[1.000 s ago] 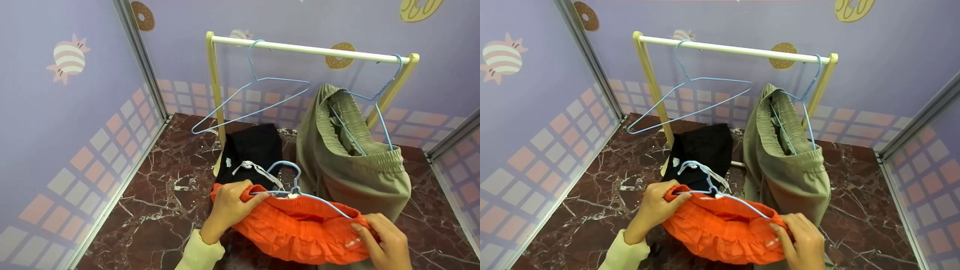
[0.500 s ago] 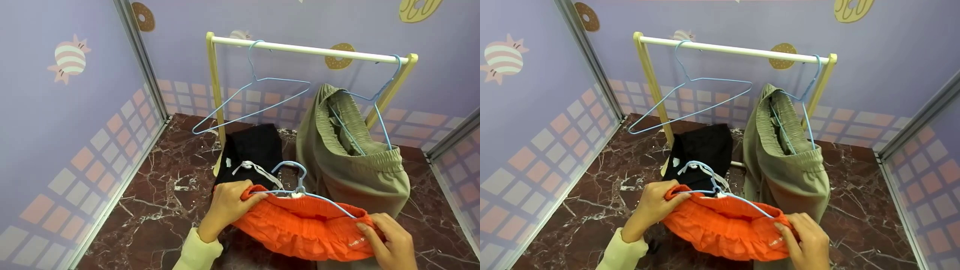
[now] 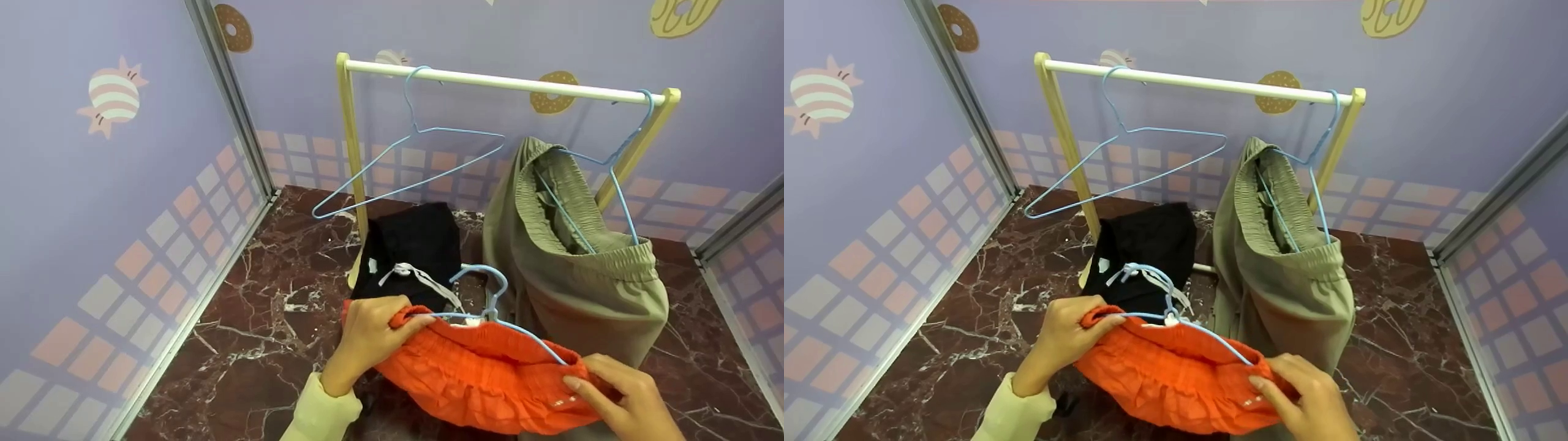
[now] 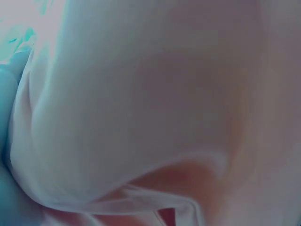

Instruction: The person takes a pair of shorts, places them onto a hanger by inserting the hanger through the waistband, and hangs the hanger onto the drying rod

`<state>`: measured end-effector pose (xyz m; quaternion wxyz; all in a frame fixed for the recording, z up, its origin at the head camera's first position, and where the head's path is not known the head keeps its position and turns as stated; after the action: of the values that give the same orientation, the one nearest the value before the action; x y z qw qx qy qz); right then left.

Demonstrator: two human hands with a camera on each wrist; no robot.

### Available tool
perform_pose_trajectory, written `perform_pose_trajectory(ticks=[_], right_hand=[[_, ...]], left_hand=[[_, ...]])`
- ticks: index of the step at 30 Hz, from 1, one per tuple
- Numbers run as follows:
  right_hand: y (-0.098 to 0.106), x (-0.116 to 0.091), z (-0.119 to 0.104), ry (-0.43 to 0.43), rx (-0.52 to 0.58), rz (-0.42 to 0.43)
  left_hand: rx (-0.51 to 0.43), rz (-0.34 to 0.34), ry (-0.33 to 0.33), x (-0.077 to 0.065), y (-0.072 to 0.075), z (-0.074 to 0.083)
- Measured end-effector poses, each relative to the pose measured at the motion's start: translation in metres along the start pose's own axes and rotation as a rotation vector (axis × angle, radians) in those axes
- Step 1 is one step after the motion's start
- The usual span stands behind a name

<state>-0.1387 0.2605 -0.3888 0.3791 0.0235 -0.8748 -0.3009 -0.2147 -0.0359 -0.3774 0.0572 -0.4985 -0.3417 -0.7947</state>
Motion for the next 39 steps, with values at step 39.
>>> perform_pose_trajectory(ticks=[39], right_hand=[[-0.011,-0.017,0.009,0.007,0.042,-0.190]], left_hand=[[-0.075,-0.072,0.029,-0.004,-0.012,-0.008]])
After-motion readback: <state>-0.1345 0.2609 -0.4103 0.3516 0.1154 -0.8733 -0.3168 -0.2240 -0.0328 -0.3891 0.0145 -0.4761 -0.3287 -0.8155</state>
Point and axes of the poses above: each hand's wrist, its own x-axis towards the middle knuckle, its own y-axis out of the back of the hand, z = x × y, the point moved 9 cm from there along x, towards the middle knuckle, and after that the axes turned 2 degrees about z, right-handed, at the moved point
